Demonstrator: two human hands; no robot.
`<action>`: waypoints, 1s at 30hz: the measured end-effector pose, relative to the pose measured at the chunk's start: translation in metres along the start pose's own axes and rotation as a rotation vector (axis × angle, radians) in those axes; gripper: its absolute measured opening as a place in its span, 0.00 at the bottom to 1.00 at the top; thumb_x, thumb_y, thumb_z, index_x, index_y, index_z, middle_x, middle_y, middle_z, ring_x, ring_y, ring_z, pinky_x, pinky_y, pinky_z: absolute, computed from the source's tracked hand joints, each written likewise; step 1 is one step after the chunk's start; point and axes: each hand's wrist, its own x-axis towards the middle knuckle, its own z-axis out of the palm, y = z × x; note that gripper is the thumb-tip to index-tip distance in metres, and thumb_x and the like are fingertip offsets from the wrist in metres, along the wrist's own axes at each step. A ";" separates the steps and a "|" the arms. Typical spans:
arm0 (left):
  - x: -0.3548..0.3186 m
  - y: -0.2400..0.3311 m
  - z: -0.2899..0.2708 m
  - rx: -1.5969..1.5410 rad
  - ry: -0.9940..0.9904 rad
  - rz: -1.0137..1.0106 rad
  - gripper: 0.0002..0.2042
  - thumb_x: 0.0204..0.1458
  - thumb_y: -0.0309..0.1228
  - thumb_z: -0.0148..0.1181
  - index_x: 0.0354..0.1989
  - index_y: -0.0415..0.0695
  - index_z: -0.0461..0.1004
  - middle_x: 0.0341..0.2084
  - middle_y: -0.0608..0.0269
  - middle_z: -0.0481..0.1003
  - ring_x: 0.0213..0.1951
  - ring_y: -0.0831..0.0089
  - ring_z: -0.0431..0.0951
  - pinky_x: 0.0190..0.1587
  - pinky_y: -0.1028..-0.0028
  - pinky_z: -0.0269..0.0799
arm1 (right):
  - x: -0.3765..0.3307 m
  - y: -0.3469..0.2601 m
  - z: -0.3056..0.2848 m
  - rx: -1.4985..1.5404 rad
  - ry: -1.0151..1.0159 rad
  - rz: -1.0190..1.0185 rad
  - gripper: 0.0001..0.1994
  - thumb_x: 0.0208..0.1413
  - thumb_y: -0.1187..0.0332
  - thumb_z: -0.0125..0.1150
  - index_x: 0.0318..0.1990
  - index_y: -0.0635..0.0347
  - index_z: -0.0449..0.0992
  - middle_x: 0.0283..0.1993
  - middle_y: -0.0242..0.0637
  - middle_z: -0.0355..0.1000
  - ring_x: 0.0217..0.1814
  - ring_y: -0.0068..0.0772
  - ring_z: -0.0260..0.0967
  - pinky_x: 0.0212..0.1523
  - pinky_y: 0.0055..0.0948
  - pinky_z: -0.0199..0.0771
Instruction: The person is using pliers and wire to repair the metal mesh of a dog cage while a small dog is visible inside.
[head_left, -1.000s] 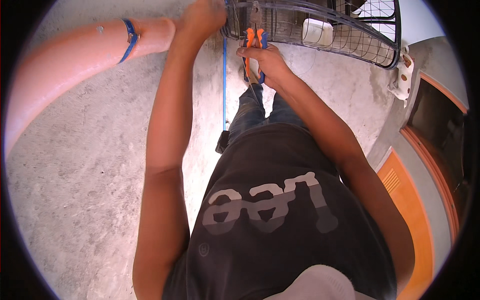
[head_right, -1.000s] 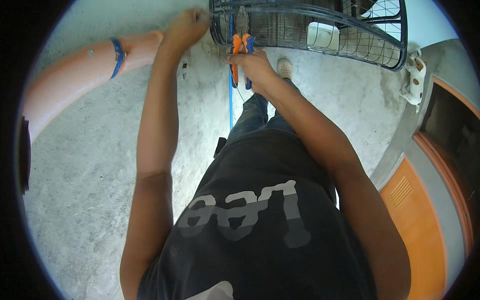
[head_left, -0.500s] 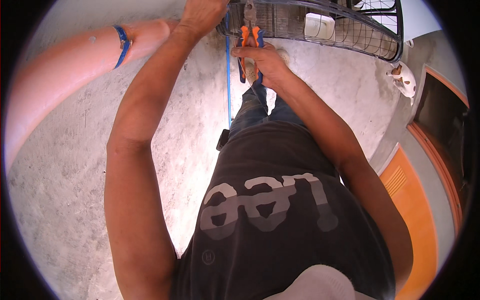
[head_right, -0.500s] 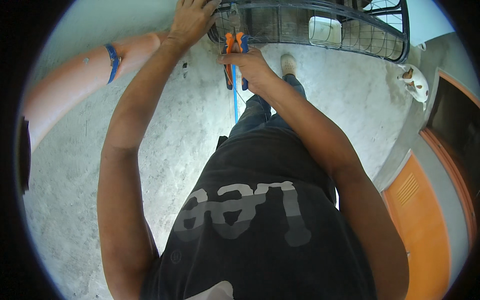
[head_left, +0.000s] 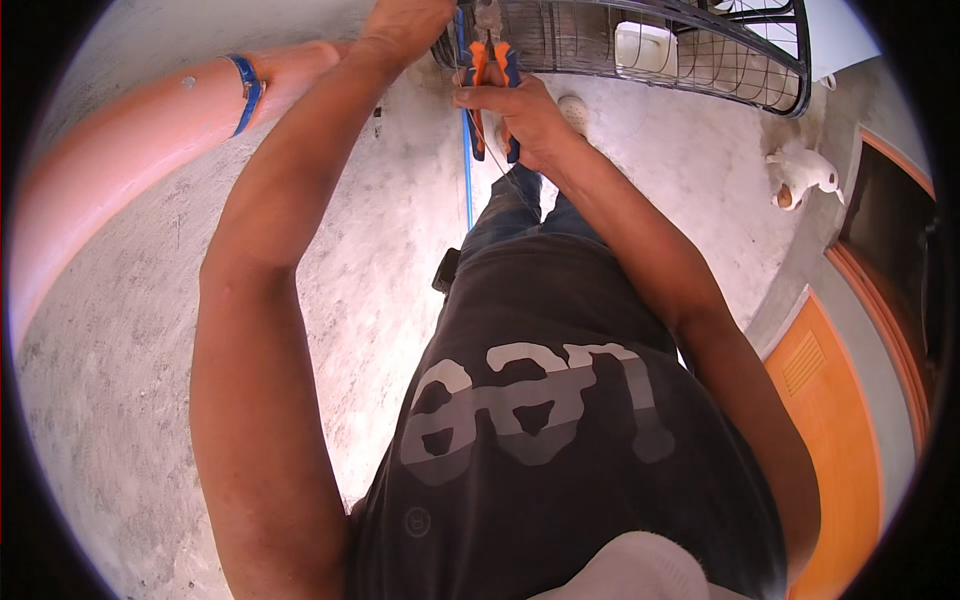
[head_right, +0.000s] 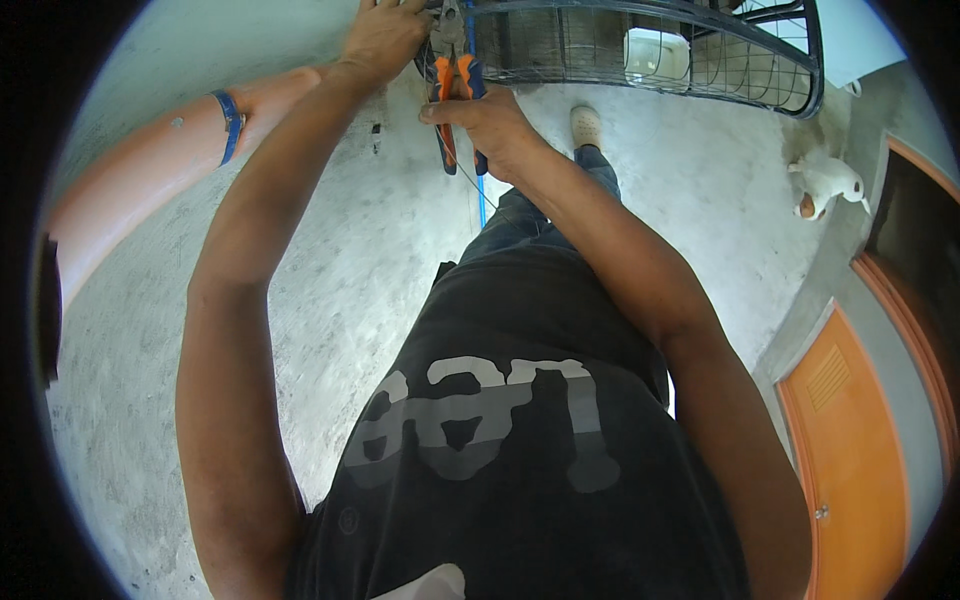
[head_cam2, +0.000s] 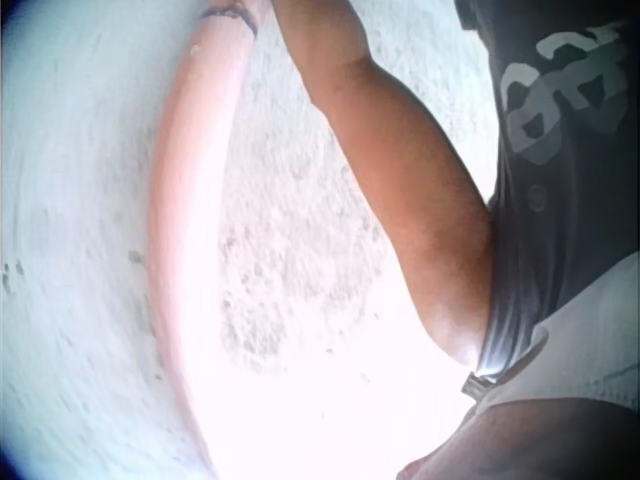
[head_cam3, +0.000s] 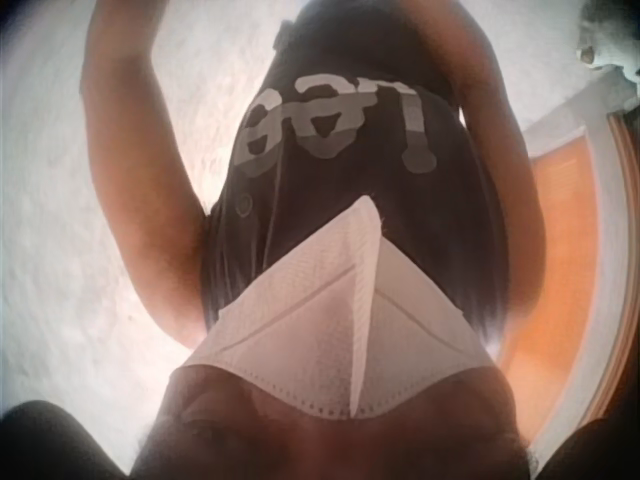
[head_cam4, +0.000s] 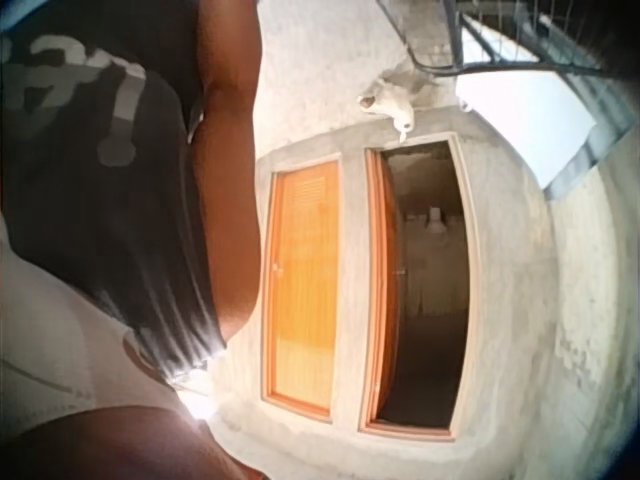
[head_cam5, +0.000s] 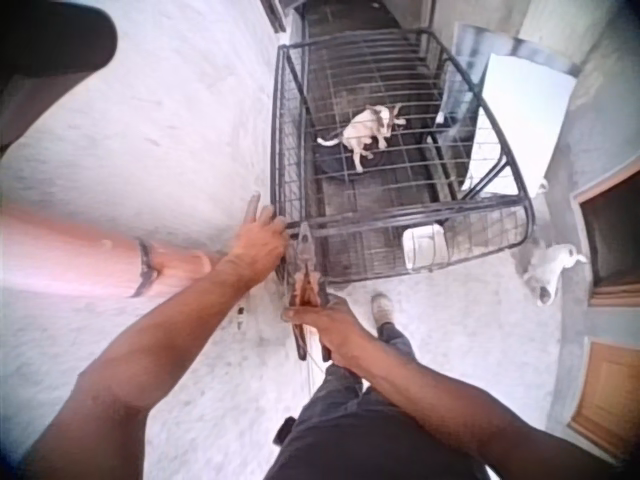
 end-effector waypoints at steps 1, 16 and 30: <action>0.002 0.001 -0.002 0.002 -0.107 -0.001 0.10 0.50 0.33 0.52 0.34 0.48 0.80 0.37 0.63 0.73 0.53 0.60 0.67 0.66 0.44 0.46 | -0.002 -0.003 0.001 0.031 -0.009 0.010 0.11 0.46 0.67 0.69 0.37 0.59 0.78 0.33 0.32 0.73 0.22 0.15 0.62 0.16 0.19 0.55; 0.001 0.015 0.076 -0.880 -0.025 -0.870 0.13 0.57 0.40 0.53 0.40 0.46 0.80 0.30 0.55 0.80 0.29 0.55 0.79 0.34 0.62 0.72 | 0.001 -0.008 0.024 0.086 -0.023 -0.143 0.13 0.47 0.69 0.69 0.41 0.61 0.77 0.34 0.30 0.72 0.39 0.21 0.67 0.43 0.27 0.64; 0.022 0.053 0.099 -2.665 0.136 -1.557 0.08 0.57 0.35 0.51 0.30 0.48 0.74 0.25 0.68 0.75 0.29 0.71 0.75 0.24 0.74 0.63 | 0.010 -0.027 -0.043 -0.090 0.200 0.190 0.14 0.58 0.58 0.58 0.38 0.62 0.78 0.37 0.36 0.75 0.40 0.27 0.72 0.37 0.28 0.74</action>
